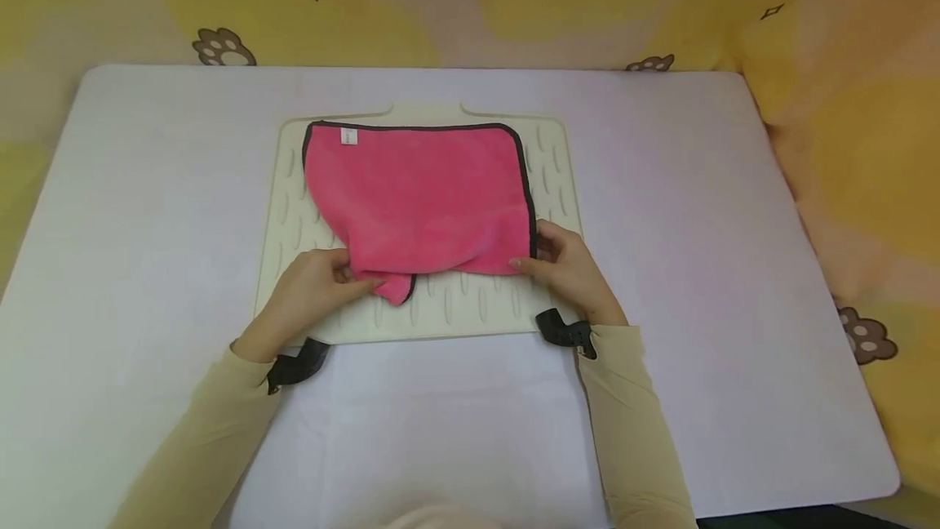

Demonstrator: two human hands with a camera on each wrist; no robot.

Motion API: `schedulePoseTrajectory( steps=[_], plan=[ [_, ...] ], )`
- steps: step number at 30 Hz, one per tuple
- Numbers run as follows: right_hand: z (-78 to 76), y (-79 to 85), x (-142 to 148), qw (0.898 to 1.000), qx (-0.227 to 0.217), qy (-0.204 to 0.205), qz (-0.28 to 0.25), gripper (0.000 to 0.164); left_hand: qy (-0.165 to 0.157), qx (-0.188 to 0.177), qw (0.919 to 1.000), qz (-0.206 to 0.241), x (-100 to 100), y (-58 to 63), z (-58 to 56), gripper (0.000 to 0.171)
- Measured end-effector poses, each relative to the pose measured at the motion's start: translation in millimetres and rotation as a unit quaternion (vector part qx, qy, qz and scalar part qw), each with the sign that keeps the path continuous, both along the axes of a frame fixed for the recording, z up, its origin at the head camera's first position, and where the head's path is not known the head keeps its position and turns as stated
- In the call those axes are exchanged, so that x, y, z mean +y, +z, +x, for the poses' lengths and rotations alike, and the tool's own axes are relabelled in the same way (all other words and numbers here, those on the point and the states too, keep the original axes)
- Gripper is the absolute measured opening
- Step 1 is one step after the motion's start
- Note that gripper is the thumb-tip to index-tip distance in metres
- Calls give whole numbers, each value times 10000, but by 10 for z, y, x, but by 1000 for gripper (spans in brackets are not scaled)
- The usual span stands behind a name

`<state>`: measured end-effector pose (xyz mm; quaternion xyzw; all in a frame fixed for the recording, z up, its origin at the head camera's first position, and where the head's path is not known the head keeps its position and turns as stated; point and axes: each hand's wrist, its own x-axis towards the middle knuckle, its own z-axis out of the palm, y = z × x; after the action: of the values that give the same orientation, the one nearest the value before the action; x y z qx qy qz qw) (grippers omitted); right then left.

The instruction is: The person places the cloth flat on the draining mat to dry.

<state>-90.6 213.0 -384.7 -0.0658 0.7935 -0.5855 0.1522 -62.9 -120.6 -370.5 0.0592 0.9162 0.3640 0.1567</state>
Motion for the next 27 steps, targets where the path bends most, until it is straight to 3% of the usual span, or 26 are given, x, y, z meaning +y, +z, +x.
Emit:
schedulePoseTrajectory(
  steps=[4,8,11,16,19,22,27],
  plan=[
    [3,-53,-2,9969,143,-706,-316,19,212,120,9977,637,-18,-50,19,19],
    [-27,-95,-24,9835,88,-1282,-1276,21,139,583,9936,961,-60,-60,20,18],
    [-42,-113,-41,9730,42,-1381,-1851,25,-22,1015,9870,1243,-93,-51,12,22],
    [-41,-116,-71,9684,-7,-1308,-2124,27,-164,1576,9756,1521,-134,-28,6,25],
    [-43,-113,-82,9679,-27,-1312,-2144,23,-368,1408,9814,1255,-145,-26,3,28],
    [-48,-113,-80,9688,-34,-1338,-2088,20,-696,999,9907,600,-132,-22,9,37],
    [-48,-113,-69,9691,-85,-1388,-2035,21,-1227,869,9875,-466,-70,-20,36,52]
  ],
)
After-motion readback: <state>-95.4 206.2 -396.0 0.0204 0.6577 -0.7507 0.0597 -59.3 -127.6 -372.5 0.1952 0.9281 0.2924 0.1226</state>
